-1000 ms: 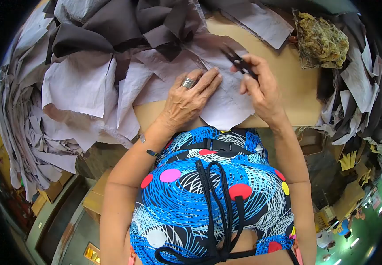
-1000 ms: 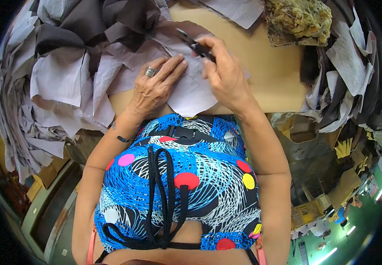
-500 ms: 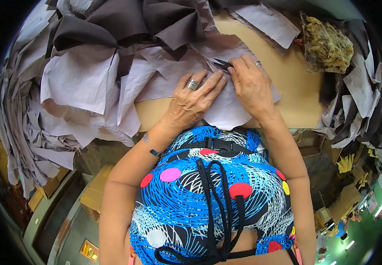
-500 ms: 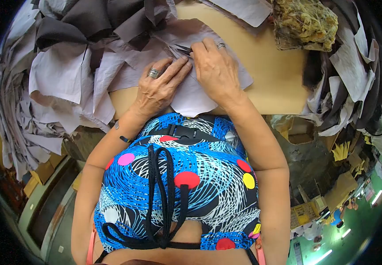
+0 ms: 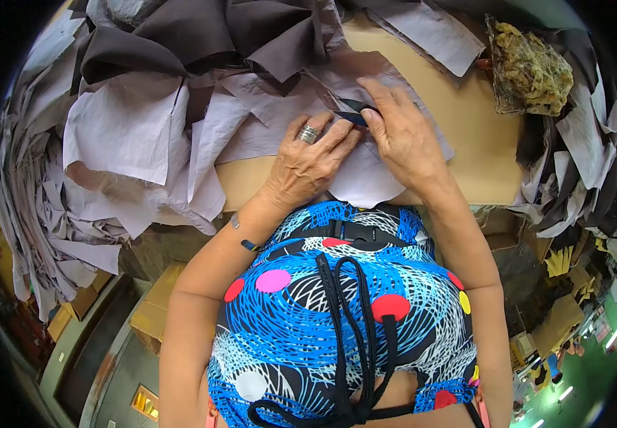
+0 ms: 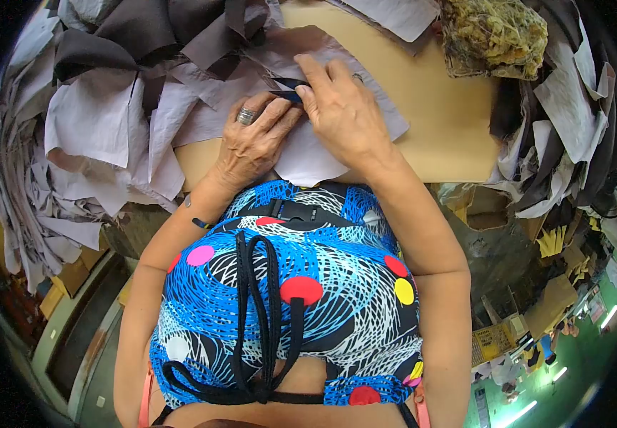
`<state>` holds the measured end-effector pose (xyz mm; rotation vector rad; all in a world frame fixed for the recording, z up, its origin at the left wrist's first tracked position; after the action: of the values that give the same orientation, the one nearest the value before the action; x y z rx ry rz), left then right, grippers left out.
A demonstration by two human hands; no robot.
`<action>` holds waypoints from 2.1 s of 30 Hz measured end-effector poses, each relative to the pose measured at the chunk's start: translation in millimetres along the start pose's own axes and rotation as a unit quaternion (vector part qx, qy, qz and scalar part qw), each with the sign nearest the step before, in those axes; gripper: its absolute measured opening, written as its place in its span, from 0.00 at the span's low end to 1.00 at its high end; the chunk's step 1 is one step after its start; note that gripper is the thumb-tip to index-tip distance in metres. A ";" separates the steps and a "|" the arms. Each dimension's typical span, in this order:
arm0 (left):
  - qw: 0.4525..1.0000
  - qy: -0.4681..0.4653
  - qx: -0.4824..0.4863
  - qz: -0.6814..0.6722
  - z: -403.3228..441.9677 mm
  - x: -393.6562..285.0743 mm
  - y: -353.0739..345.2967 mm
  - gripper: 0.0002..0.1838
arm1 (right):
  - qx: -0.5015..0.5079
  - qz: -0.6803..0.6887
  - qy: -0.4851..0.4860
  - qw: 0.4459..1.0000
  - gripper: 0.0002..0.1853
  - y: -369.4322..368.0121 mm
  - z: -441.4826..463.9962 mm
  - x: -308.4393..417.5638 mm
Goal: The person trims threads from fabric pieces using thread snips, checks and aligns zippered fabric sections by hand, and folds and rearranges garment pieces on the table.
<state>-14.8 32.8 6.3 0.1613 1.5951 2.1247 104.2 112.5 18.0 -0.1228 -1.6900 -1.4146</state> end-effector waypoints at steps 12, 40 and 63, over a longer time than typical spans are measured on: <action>1.000 0.012 -0.017 -0.021 -0.1 1.4 1.2 0.22 | -0.012 -0.045 0.042 0.998 0.22 -0.6 1.6 8.4; 0.999 0.005 -0.020 -0.037 0.0 2.8 1.5 0.16 | -0.110 -0.185 0.117 0.970 0.19 -20.5 29.2 21.0; 0.999 0.008 -0.025 -0.019 -3.6 2.5 -5.0 0.13 | -0.166 -0.198 0.190 0.947 0.20 -15.5 32.6 29.7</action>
<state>-16.9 31.8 0.1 0.0958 1.5408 2.1397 59.3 120.9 28.5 0.3041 -1.1877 -1.8765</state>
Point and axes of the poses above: each hand's wrist, its own z-axis towards the middle knuckle, its own y-axis out of the back of the hand, x = y × z, the point moved 4 cm from there along z, towards the middle knuckle, and after that the axes turned 3 degrees about -y, right-handed, at the moved point
